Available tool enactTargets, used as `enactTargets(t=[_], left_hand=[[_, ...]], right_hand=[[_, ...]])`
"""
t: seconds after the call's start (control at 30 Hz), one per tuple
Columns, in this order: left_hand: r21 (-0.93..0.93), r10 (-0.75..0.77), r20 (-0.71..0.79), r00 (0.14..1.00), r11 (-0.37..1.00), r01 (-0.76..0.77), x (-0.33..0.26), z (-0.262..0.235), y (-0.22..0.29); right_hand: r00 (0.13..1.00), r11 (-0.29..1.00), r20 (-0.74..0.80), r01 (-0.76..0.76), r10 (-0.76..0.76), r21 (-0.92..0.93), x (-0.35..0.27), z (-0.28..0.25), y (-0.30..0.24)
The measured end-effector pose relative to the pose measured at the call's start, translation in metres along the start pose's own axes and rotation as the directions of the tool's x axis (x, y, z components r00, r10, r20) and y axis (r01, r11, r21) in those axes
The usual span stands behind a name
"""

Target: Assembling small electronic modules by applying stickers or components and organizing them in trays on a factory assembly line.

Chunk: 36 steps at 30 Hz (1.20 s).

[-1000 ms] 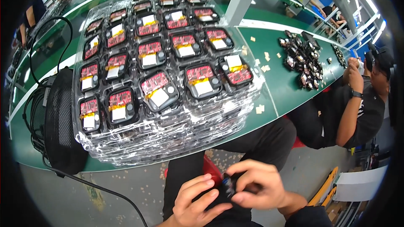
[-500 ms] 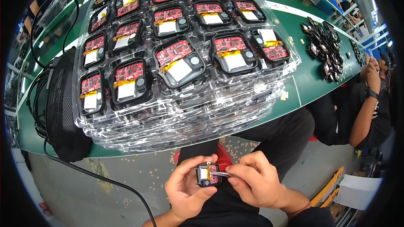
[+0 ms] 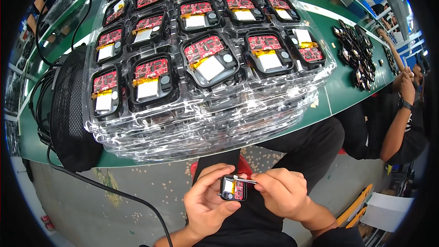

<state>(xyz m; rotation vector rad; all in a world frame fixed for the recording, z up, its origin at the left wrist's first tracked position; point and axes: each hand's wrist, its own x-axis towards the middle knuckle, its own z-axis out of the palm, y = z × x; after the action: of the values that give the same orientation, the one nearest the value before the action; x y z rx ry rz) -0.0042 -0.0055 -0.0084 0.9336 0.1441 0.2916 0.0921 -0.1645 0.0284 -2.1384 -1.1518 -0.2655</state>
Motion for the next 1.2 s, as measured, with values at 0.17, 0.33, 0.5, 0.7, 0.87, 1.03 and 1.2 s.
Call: enactTargets(t=[0.17,0.33,0.5,0.7,0.87,1.03,1.2], left_hand=[[-0.030,-0.017,0.001,1.000,0.999,0.017,0.002,0.000,0.001],[-0.025,-0.025,-0.025,0.999,0.999,0.024,0.000,0.001,0.002],[0.014,-0.070,-0.016,0.997,0.997,0.070,0.001,-0.001,0.005],[-0.058,-0.085,-0.007,0.996,0.995,0.084,0.000,-0.001,0.005],[-0.076,-0.088,-0.022,0.996,0.993,0.086,-0.001,0.001,0.005],[-0.052,-0.088,-0.024,0.996,0.995,0.086,0.000,0.001,0.003],[-0.042,-0.063,0.012,0.998,0.997,0.064,0.002,0.001,0.002]], right_hand=[[0.994,0.992,0.061,-0.092,0.086,0.088,0.005,-0.004,-0.001],[1.000,0.999,0.008,-0.017,0.017,-0.037,0.004,0.000,-0.003],[1.000,0.996,-0.008,0.005,-0.006,-0.087,0.001,0.003,-0.002],[0.999,0.990,-0.028,0.016,-0.020,-0.141,-0.002,0.005,-0.005],[1.000,0.993,0.015,0.006,-0.004,-0.116,-0.002,0.001,-0.005],[0.999,0.993,0.041,-0.004,0.009,-0.122,-0.001,0.000,-0.006],[0.999,0.999,0.032,-0.038,0.040,-0.038,0.001,-0.003,-0.005]])
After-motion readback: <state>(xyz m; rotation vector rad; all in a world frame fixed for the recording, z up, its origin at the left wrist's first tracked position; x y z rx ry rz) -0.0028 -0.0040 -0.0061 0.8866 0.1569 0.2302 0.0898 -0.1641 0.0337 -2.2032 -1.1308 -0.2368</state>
